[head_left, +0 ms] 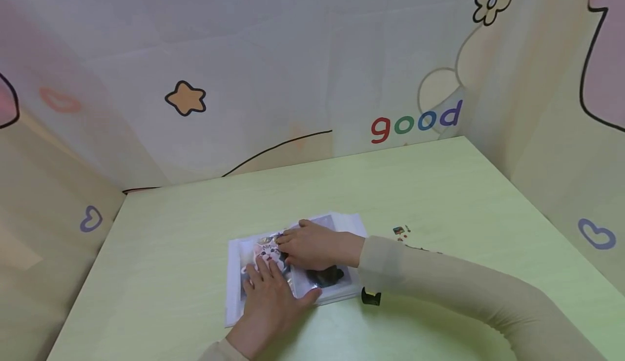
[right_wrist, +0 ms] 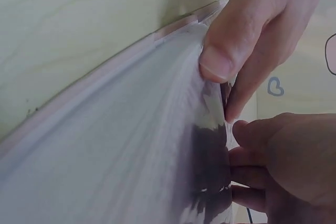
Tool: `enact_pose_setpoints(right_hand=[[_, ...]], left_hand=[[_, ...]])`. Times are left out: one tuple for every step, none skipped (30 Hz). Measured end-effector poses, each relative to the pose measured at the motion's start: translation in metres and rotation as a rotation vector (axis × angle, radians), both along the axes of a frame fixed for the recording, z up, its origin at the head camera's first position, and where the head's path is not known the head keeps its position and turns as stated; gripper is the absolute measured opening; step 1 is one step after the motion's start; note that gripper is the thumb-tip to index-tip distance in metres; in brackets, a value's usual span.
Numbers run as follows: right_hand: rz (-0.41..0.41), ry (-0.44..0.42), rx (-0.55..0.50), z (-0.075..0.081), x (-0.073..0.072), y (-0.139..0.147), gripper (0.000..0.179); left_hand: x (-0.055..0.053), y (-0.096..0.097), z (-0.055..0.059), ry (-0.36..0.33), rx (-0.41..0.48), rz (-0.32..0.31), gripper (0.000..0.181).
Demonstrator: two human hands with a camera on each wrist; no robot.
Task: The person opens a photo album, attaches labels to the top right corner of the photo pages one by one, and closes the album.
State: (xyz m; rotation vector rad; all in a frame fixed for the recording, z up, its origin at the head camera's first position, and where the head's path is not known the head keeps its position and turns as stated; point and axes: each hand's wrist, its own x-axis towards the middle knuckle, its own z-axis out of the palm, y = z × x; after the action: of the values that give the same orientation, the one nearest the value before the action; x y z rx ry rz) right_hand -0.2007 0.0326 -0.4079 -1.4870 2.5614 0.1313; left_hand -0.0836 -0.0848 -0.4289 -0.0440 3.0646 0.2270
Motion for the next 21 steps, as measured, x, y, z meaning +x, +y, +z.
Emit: enact_pose_setpoints(right_hand=[[-0.004, -0.001, 0.006, -0.0006, 0.0003, 0.0000, 0.045], [-0.007, -0.001, 0.013, -0.0009, 0.0008, 0.0000, 0.046], [-0.011, 0.002, 0.024, -0.0012, 0.0012, -0.0003, 0.047], [-0.017, 0.002, 0.033, -0.0014, 0.0015, -0.0004, 0.049], [-0.023, 0.002, 0.045, -0.0013, 0.0018, -0.0006, 0.051], [-0.031, -0.001, 0.059, -0.0012, 0.0019, -0.0008, 0.053], [-0.041, 0.001, 0.072, -0.0012, 0.0019, -0.0011, 0.055], [-0.051, 0.006, 0.087, -0.0011, 0.0018, -0.0014, 0.058], [-0.062, 0.012, 0.101, -0.0011, 0.0015, -0.0017, 0.060], [-0.073, 0.018, 0.111, -0.0011, 0.0010, -0.0021, 0.061], [-0.084, 0.028, 0.122, -0.0011, 0.0005, -0.0026, 0.063], [-0.094, 0.038, 0.133, -0.0014, -0.0003, -0.0032, 0.064], [-0.101, 0.048, 0.142, -0.0016, -0.0011, -0.0038, 0.065], [-0.109, 0.052, 0.150, -0.0018, -0.0019, -0.0044, 0.066], [-0.114, 0.054, 0.156, -0.0022, -0.0027, -0.0051, 0.067], [-0.119, 0.056, 0.161, -0.0024, -0.0035, -0.0057, 0.068], [-0.123, 0.056, 0.169, -0.0025, -0.0043, -0.0062, 0.069], [-0.127, 0.055, 0.175, -0.0025, -0.0051, -0.0068, 0.070], [-0.133, 0.054, 0.179, -0.0025, -0.0057, -0.0073, 0.071], [-0.140, 0.051, 0.182, -0.0021, -0.0062, -0.0079, 0.072], [-0.147, 0.048, 0.184, -0.0019, -0.0068, -0.0083, 0.073]], left_hand=[[-0.0002, 0.0002, -0.0007, -0.003, 0.002, -0.002, 0.122], [-0.0002, 0.0006, -0.0008, -0.009, 0.005, -0.002, 0.122], [-0.0002, 0.0009, -0.0011, -0.013, 0.008, -0.001, 0.122], [-0.0002, 0.0009, -0.0015, -0.015, 0.008, -0.002, 0.121], [0.0000, 0.0010, -0.0017, -0.016, 0.007, -0.004, 0.121], [0.0000, 0.0011, -0.0019, -0.017, 0.003, -0.008, 0.121], [0.0003, 0.0010, -0.0021, -0.014, -0.002, -0.013, 0.121], [0.0004, 0.0012, -0.0020, -0.013, -0.006, -0.017, 0.120], [0.0006, 0.0011, -0.0021, -0.014, -0.009, -0.021, 0.120], [0.0007, 0.0010, -0.0022, -0.014, -0.013, -0.026, 0.120], [0.0006, 0.0011, -0.0021, -0.017, -0.012, -0.028, 0.119], [0.0005, 0.0012, -0.0020, -0.017, -0.007, -0.031, 0.119], [0.0003, 0.0013, -0.0018, -0.019, 0.000, -0.031, 0.119], [0.0001, 0.0015, -0.0016, -0.021, 0.006, -0.031, 0.119], [0.0000, 0.0017, -0.0015, -0.025, 0.012, -0.029, 0.119], [-0.0002, 0.0019, -0.0013, -0.028, 0.015, -0.028, 0.118], [-0.0002, 0.0020, -0.0012, -0.031, 0.014, -0.027, 0.119], [-0.0001, 0.0021, -0.0012, -0.033, 0.011, -0.027, 0.118], [-0.0001, 0.0021, -0.0013, -0.035, 0.004, -0.028, 0.118], [0.0000, 0.0020, -0.0017, -0.035, -0.003, -0.030, 0.118], [0.0000, 0.0020, -0.0021, -0.036, -0.011, -0.032, 0.118]])
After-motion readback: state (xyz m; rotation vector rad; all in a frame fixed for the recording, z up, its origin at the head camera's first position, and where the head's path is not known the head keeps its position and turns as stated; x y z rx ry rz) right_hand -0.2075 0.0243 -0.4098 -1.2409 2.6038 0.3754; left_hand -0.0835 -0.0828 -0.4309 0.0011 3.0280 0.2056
